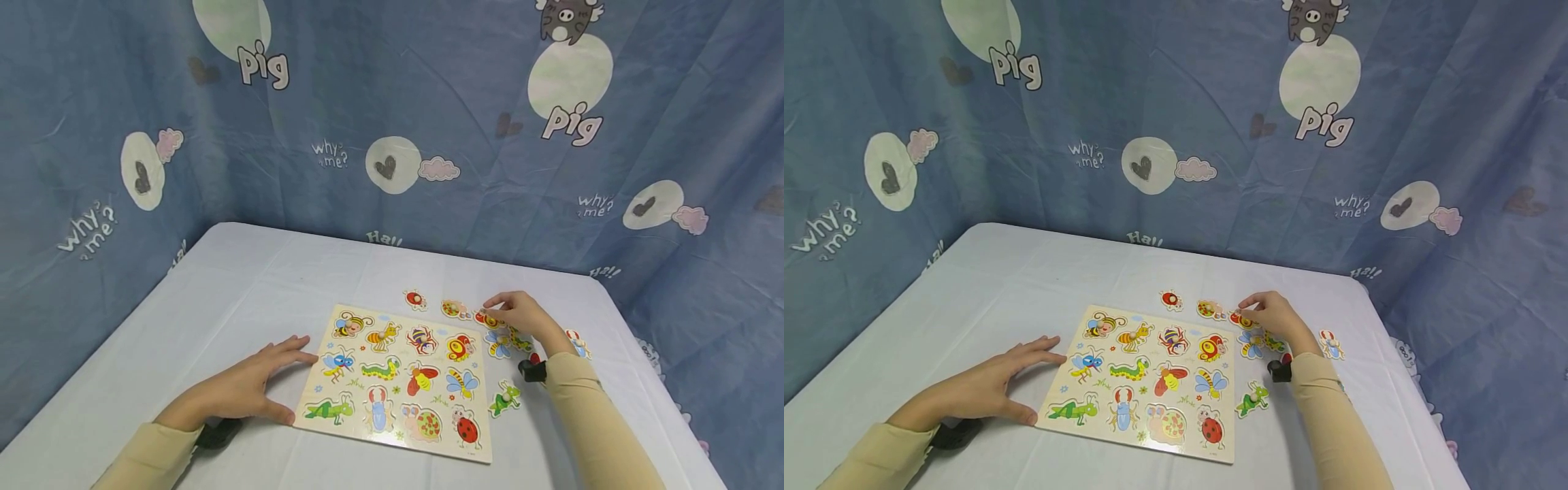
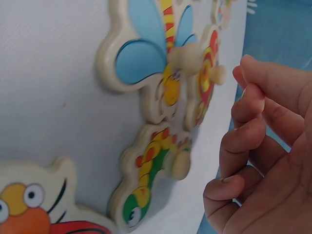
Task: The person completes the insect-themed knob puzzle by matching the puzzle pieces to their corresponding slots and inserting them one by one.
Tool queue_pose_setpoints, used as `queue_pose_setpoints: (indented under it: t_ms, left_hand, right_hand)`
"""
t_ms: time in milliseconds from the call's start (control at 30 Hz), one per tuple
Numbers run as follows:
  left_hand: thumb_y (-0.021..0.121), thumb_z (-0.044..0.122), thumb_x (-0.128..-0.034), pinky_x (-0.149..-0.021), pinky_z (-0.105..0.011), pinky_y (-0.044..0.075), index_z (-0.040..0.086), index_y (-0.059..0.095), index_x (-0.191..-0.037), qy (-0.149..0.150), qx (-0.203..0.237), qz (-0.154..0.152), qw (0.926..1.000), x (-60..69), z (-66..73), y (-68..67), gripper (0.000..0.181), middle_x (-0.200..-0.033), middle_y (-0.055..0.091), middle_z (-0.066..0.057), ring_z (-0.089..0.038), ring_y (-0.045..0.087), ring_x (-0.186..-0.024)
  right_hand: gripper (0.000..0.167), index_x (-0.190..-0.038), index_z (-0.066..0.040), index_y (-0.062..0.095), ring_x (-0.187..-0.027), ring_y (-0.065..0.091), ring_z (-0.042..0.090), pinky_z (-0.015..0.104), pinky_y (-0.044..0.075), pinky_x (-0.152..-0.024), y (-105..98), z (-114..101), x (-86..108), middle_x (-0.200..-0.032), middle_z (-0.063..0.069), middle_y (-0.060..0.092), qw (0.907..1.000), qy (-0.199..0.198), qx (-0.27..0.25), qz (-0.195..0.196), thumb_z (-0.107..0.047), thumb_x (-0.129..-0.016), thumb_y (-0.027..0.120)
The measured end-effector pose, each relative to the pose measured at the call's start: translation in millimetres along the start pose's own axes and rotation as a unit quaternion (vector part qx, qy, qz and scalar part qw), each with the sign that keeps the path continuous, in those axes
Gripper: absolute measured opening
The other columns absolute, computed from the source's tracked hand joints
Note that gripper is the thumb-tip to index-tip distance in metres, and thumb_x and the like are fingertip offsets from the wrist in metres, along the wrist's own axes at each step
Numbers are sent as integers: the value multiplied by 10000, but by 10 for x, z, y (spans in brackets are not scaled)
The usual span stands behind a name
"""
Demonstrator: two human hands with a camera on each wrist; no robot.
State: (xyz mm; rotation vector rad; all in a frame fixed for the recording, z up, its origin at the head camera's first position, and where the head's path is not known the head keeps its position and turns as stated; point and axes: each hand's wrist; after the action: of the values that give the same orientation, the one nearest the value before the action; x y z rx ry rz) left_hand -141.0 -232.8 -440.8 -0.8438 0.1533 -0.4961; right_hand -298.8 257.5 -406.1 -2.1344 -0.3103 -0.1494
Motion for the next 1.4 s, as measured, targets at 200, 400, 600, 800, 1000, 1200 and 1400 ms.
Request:
queue_pose_setpoints:
  t_ms: [200, 400, 600, 800, 1000, 1200, 1400]
  left_hand:
    - [887, 520, -599, -1200, -689, 119, 304, 532, -1399, 21, -10, 23, 10000, 7, 2, 2, 902, -1637, 286, -113, -450, 188, -1515]
    - [887, 524, -599, -1201, -685, 121, 303, 532, -1400, 28, -20, 37, 10000, 14, 2, -2, 904, -1636, 288, -113, -446, 190, -1516]
    - [883, 529, -603, -1204, -679, 123, 307, 527, -1402, 49, -39, 39, 10000, 17, -1, -2, 902, -1635, 291, -107, -435, 195, -1518]
    - [888, 520, -603, -1205, -677, 125, 313, 527, -1402, 30, -47, 33, 10000, 13, -2, -2, 901, -1637, 290, -100, -434, 193, -1519]
    - [884, 530, -602, -1205, -678, 135, 319, 522, -1405, -10, -104, 21, 9999, 9, -2, -3, 906, -1639, 286, -96, -438, 197, -1516]
    - [882, 533, -602, -1206, -678, 126, 321, 520, -1406, -32, -103, 5, 9999, 8, -10, 2, 907, -1641, 280, -96, -443, 192, -1516]
    - [886, 522, -601, -1208, -677, 115, 318, 520, -1408, -47, -57, -14, 10000, 8, -2, -1, 909, -1644, 274, -94, -442, 181, -1520]
  right_hand:
    - [275, -1160, -147, 718, -814, 502, 201, 272, 413, -648, 8, 80, -11, -938, 75, 608, 9999, 86, 21, -83, -317, -950, 666]
    - [256, -1143, -146, 724, -782, 493, 200, 275, 399, -628, 24, 105, -18, -894, 69, 597, 9999, -44, 144, -63, -305, -950, 668]
    - [217, -1104, -146, 723, -774, 500, 203, 273, 402, -623, 34, 90, -27, -874, 66, 587, 9998, -15, 222, -18, -289, -951, 667]
    - [189, -1075, -145, 695, -756, 506, 206, 277, 409, -605, 67, 105, -53, -847, 71, 550, 9995, 40, 303, -50, -291, -964, 651]
    - [194, -1099, -111, 661, -736, 489, 195, 274, 391, -597, 98, 118, -76, -816, 61, 500, 9987, -134, 488, -55, -260, -982, 622]
    - [216, -1118, -97, 650, -742, 493, 192, 275, 402, -603, 80, 117, -75, -824, 59, 502, 9988, -66, 486, -35, -266, -992, 604]
    - [243, -1123, -74, 642, -709, 487, 181, 276, 409, -588, 50, 114, -83, -801, 53, 500, 9986, -46, 524, 8, -278, -1003, 587]
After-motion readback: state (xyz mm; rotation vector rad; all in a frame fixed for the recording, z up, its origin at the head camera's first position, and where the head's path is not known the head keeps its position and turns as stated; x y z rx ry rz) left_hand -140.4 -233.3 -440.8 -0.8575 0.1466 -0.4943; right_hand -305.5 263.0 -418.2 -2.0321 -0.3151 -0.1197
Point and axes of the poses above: each hand's wrist, its own x-axis away from the middle knuckle, its own y-axis out of the palm, z = x × y
